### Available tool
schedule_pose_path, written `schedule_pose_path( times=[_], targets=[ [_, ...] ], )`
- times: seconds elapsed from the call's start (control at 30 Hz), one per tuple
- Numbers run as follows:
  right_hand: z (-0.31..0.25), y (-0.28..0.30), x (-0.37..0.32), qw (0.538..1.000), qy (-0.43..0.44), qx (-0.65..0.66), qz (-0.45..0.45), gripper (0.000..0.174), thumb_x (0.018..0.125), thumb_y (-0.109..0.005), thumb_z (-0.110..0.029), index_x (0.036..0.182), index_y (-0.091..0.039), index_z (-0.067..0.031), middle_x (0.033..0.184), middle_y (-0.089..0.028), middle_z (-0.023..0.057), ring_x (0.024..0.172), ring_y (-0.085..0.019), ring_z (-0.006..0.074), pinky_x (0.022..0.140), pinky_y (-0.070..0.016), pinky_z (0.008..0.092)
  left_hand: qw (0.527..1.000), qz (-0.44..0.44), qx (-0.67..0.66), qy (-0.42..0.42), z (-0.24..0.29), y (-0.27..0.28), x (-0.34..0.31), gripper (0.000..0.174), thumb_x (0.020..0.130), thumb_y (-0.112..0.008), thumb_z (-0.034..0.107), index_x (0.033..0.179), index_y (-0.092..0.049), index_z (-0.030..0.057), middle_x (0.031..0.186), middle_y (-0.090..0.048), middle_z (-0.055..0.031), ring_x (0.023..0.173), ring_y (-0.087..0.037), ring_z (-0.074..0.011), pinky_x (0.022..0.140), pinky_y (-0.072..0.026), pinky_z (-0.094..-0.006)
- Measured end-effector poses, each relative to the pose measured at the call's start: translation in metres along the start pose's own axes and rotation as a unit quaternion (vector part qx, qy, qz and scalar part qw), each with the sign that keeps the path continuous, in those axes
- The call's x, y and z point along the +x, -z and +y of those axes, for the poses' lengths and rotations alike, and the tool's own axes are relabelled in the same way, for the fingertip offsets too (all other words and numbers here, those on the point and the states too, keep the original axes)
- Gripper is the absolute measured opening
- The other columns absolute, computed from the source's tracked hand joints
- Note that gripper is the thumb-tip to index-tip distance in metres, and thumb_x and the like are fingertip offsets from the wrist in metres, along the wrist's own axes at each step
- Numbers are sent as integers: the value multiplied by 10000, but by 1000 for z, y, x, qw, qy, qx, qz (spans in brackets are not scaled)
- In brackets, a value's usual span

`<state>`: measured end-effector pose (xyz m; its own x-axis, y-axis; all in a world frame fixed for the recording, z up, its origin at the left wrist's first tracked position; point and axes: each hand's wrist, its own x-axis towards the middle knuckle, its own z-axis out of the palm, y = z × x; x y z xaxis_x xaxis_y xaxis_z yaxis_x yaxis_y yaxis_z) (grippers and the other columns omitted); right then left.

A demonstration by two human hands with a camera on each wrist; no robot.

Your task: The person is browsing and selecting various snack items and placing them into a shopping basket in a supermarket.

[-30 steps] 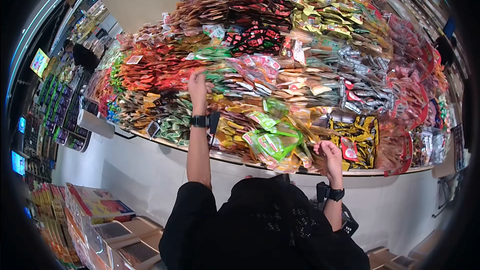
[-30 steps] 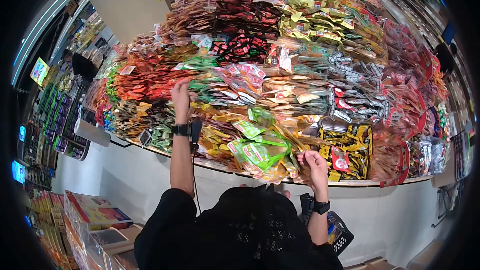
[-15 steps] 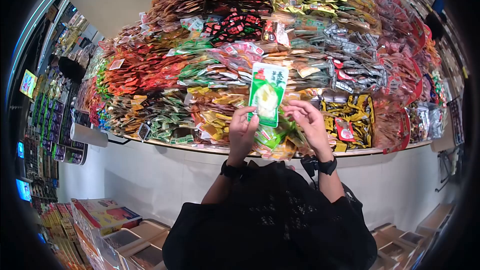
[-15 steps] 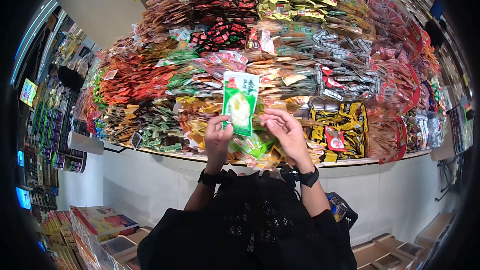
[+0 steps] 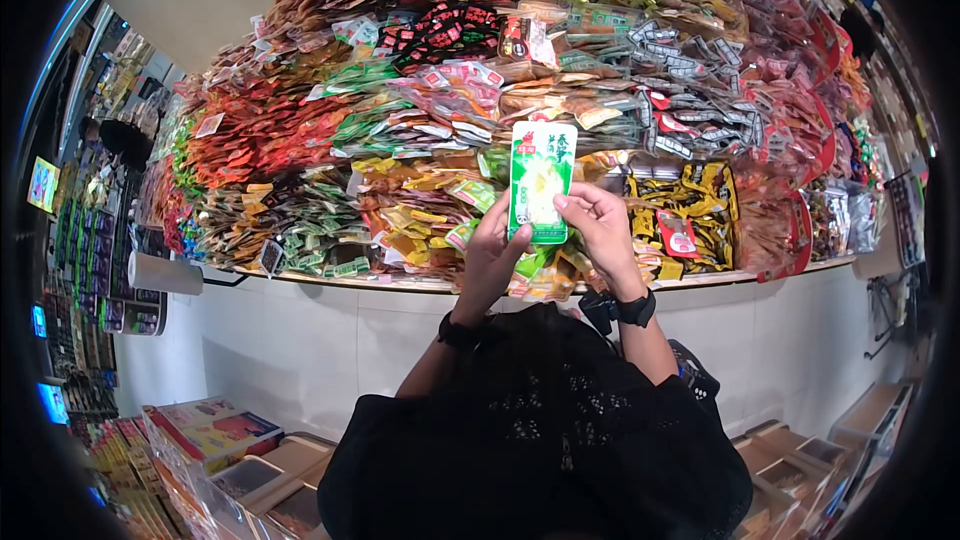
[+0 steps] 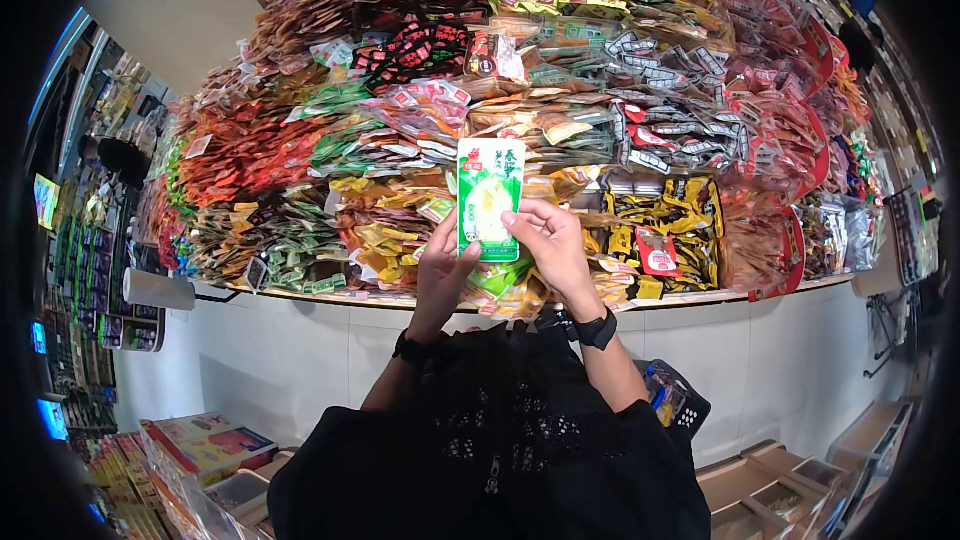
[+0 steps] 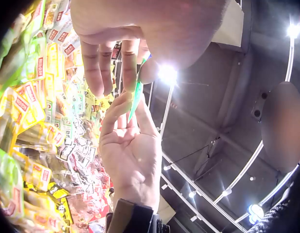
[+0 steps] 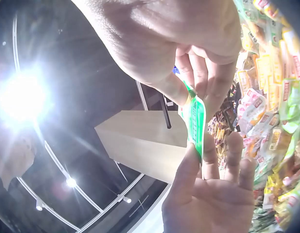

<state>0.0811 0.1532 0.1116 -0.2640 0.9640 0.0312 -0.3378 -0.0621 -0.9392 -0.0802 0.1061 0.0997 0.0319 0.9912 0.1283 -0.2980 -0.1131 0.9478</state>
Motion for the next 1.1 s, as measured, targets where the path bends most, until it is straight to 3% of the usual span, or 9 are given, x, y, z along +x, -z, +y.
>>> schedule_pose_path(
  times=[0.63,1.03,1.1],
  targets=[
    [0,-1,-5,1000,21,-12,0,146,832,-664,-53,934,-648,50,861,-678,102,739,-632,93,681,-507,212,999,-27,17,4,8,2,-7,594,924,-540,126,1416,-242,-24,1133,-571,-65,903,-531,-64,694,-446,-204],
    [3,-2,-9,998,41,-40,21,107,829,-662,-42,880,-661,52,804,-674,78,693,-598,57,630,-479,190,999,-25,7,25,3,2,-9,591,907,-556,109,1408,-269,-16,1171,-555,-102,977,-534,-90,749,-448,-224],
    [5,-6,-9,997,40,-41,46,119,825,-671,-58,881,-669,47,795,-671,57,690,-587,44,625,-477,188,981,43,179,-56,-2,3,-8,536,884,-582,124,1362,-376,-3,1211,-530,-139,1039,-527,-143,783,-455,-244]
  ],
)
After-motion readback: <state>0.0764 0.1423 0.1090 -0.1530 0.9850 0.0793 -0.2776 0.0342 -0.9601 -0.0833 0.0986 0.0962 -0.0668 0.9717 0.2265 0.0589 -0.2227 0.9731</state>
